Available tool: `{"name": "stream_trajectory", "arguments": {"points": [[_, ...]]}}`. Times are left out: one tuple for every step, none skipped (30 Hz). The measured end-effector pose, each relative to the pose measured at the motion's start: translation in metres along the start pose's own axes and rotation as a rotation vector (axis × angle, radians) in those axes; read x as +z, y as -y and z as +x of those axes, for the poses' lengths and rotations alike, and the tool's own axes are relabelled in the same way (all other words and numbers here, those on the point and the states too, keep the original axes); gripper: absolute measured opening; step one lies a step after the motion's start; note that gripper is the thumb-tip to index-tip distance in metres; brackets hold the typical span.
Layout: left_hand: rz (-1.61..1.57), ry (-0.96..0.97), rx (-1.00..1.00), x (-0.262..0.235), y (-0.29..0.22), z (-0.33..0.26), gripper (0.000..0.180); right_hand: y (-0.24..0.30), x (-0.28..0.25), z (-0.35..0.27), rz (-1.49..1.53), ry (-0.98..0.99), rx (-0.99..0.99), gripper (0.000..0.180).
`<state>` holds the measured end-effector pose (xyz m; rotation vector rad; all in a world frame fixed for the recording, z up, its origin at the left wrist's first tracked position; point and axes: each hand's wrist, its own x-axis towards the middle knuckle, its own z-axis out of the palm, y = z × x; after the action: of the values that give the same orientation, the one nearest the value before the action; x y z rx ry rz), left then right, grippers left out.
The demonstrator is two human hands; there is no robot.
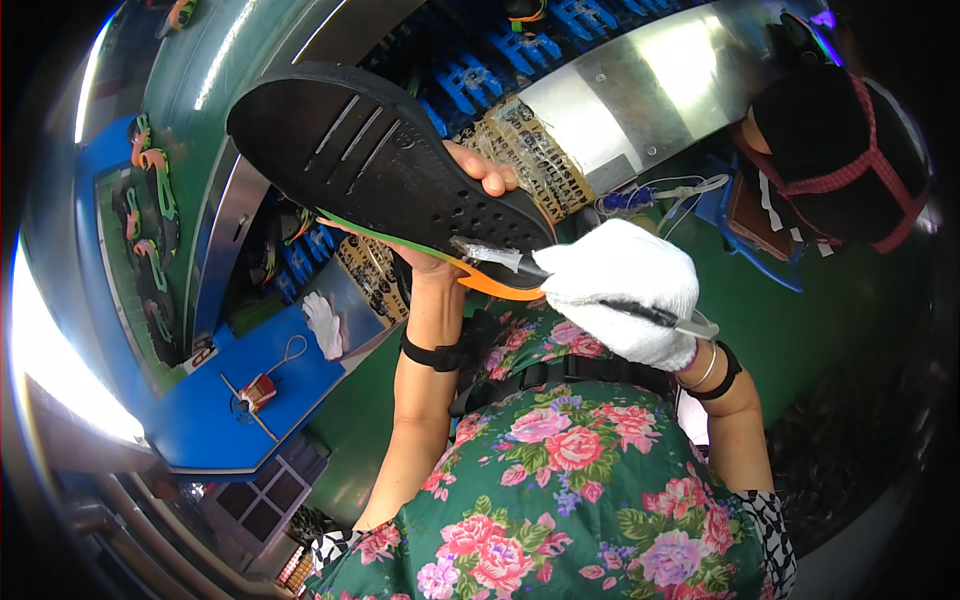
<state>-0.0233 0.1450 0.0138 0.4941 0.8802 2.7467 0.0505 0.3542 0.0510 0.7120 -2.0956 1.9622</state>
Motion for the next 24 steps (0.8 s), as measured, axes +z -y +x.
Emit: {"name": "stream_trajectory", "arguments": {"points": [[-0.002, -0.002, -0.002, -0.001, -0.002, 0.001, 0.086, 0.002, -0.001, 0.001, -0.049, 0.006, -0.011, 0.025], [0.030, 0.013, -0.016, -0.003, -0.005, 0.002, 0.084, 0.001, 0.002, 0.000, -0.100, 0.038, -0.080, 0.022], [0.063, 0.029, -0.029, -0.003, -0.007, 0.004, 0.082, 0.000, 0.003, 0.000, -0.098, 0.038, -0.078, 0.022], [0.062, 0.027, -0.030, -0.001, -0.007, 0.004, 0.082, -0.002, 0.003, 0.000, -0.061, 0.049, -0.079, 0.021], [0.052, 0.026, -0.032, 0.002, -0.006, 0.005, 0.079, -0.003, 0.003, 0.000, -0.023, 0.059, -0.080, 0.020], [0.041, 0.026, -0.035, 0.004, -0.007, 0.005, 0.077, -0.003, 0.003, 0.000, 0.027, 0.028, 0.006, 0.020], [0.040, 0.025, -0.037, 0.001, -0.007, 0.005, 0.077, -0.007, 0.004, -0.004, 0.091, -0.024, 0.074, 0.021], [0.066, 0.039, -0.036, -0.003, -0.007, 0.005, 0.078, -0.009, 0.001, -0.005, 0.044, -0.023, 0.061, 0.022], [0.092, 0.053, -0.036, -0.007, -0.008, 0.005, 0.078, -0.010, 0.000, -0.005, -0.002, -0.021, 0.048, 0.022], [0.092, 0.052, -0.038, -0.010, -0.008, 0.005, 0.078, -0.009, 0.000, -0.005, -0.002, -0.022, 0.050, 0.022], [0.089, 0.060, -0.060, -0.013, -0.008, 0.005, 0.093, -0.006, 0.000, -0.005, -0.034, -0.013, 0.001, 0.022], [0.087, 0.068, -0.081, -0.011, -0.008, 0.006, 0.109, -0.005, 0.000, -0.006, -0.065, -0.004, -0.048, 0.022], [0.087, 0.067, -0.082, -0.008, -0.008, 0.006, 0.109, -0.004, -0.001, -0.006, -0.064, -0.004, -0.046, 0.022], [0.118, 0.027, -0.077, -0.004, -0.009, 0.005, 0.091, -0.004, -0.002, -0.006, -0.090, 0.024, -0.066, 0.022], [0.150, -0.011, -0.073, 0.000, -0.009, 0.006, 0.074, -0.004, -0.002, -0.006, -0.116, 0.050, -0.085, 0.022], [0.150, -0.011, -0.076, 0.000, -0.009, 0.007, 0.074, -0.005, 0.000, -0.007, -0.067, 0.034, -0.063, 0.020], [0.178, 0.002, -0.081, -0.002, -0.009, 0.008, 0.073, -0.007, 0.000, -0.009, -0.066, 0.032, -0.062, 0.020], [0.205, 0.016, -0.086, -0.002, -0.009, 0.009, 0.072, -0.009, -0.002, -0.010, -0.005, 0.009, 0.015, 0.020], [0.205, 0.016, -0.088, -0.002, -0.009, 0.010, 0.072, -0.010, -0.003, -0.011, 0.057, -0.014, 0.091, 0.019], [0.216, 0.025, -0.092, -0.002, -0.009, 0.011, 0.073, -0.009, -0.006, -0.010, 0.042, -0.033, 0.125, 0.018], [0.228, 0.035, -0.096, -0.002, -0.009, 0.012, 0.073, -0.009, -0.006, -0.010, 0.043, -0.035, 0.126, 0.018], [0.229, 0.035, -0.099, -0.002, -0.009, 0.013, 0.073, -0.008, -0.004, -0.010, 0.035, -0.028, 0.089, 0.018], [0.231, 0.023, -0.102, -0.002, -0.010, 0.013, 0.075, -0.008, -0.003, -0.010, 0.027, -0.021, 0.053, 0.018], [0.232, 0.010, -0.104, 0.000, -0.011, 0.014, 0.076, -0.008, -0.004, -0.010, 0.028, -0.023, 0.054, 0.018]]}}
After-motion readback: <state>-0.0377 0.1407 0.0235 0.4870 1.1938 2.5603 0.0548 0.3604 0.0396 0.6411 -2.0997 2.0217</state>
